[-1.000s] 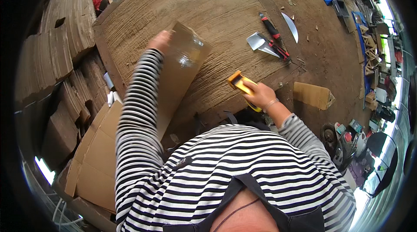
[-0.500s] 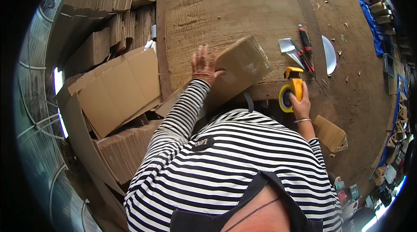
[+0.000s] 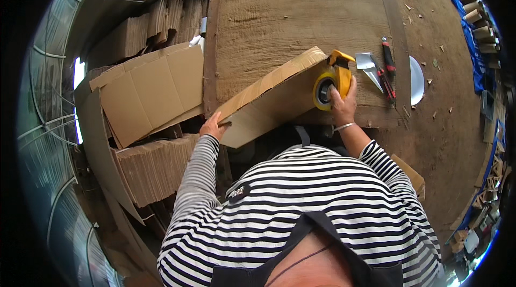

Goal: The person folds a flat cardboard sheet into a box shape on a wooden workbench, secures the seams with yellow packing tape using a handheld dispenser, and trims excess tape with a utility knife. The finished box is held up for a brief inspection.

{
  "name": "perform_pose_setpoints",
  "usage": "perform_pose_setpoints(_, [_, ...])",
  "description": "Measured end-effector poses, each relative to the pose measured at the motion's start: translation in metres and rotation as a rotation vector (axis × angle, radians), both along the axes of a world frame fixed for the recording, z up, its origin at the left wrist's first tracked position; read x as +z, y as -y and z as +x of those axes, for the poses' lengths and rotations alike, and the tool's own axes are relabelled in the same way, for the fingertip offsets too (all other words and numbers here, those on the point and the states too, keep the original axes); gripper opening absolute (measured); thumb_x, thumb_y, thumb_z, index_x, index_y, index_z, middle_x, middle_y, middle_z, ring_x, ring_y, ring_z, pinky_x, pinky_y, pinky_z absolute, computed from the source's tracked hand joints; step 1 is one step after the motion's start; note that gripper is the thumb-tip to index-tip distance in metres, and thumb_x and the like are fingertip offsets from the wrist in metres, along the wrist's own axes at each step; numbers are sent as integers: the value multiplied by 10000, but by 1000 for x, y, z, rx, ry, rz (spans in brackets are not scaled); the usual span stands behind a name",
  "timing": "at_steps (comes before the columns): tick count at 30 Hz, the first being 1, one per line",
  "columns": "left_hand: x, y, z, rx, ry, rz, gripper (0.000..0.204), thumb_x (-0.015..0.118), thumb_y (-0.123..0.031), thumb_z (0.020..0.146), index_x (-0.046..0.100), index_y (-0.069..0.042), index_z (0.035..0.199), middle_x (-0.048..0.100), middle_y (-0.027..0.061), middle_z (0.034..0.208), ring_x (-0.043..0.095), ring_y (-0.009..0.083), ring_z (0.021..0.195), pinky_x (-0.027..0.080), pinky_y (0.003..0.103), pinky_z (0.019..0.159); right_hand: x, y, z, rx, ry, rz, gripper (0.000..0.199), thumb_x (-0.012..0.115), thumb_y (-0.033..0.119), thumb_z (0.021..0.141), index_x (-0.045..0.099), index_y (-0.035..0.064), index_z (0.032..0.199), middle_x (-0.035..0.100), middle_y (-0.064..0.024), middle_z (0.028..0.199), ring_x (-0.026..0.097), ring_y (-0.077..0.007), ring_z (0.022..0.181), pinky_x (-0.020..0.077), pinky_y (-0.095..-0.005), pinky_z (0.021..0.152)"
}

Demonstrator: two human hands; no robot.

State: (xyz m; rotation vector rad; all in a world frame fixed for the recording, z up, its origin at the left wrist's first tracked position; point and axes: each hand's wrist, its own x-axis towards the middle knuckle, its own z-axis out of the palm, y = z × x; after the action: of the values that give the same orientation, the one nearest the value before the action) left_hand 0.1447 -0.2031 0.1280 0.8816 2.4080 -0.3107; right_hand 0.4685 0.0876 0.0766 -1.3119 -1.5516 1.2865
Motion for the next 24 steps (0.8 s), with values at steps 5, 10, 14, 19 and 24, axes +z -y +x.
perform_pose_setpoints(5, [13,-13,63,185,-43,-75,743,447,-634,872,415,-80,1366,552,138,1294,562,328,1132,442,440,951,27,-79,-110,136,45,105,746,687,297,772,319,56,1375,536,-249,1226,513,-402,1143,415,-428,945])
perform_pose_setpoints(10, [13,-70,101,328,99,-139,772,425,-611,886,365,-4,1358,589,283,1152,582,403,1069,453,462,925,33,-99,-167,262,-285,24,803,712,290,763,284,68,1406,554,-236,1214,555,-329,1118,471,-394,900])
perform_pose_setpoints(14, [7,-116,163,100,307,49,796,494,-602,853,357,22,1329,622,302,1035,606,430,989,481,459,864,75,-74,-72,297,-406,-101,763,643,68,767,272,65,1434,471,-153,1321,551,-209,1081,495,-291,847])
perform_pose_setpoints(19, [16,-176,187,-239,439,532,490,710,-356,795,572,-31,1134,687,143,841,658,314,858,516,395,773,76,-53,71,13,-226,-83,708,588,38,757,310,-11,1406,441,-165,1351,468,-246,1234,378,-320,1027])
perform_pose_setpoints(24, [14,-264,58,-810,-255,956,740,782,-404,699,496,-58,1287,557,132,1223,528,270,1124,410,386,985,65,-29,167,-334,-353,-130,676,556,53,761,314,-61,1383,463,-151,1297,500,-242,1156,403,-320,986])
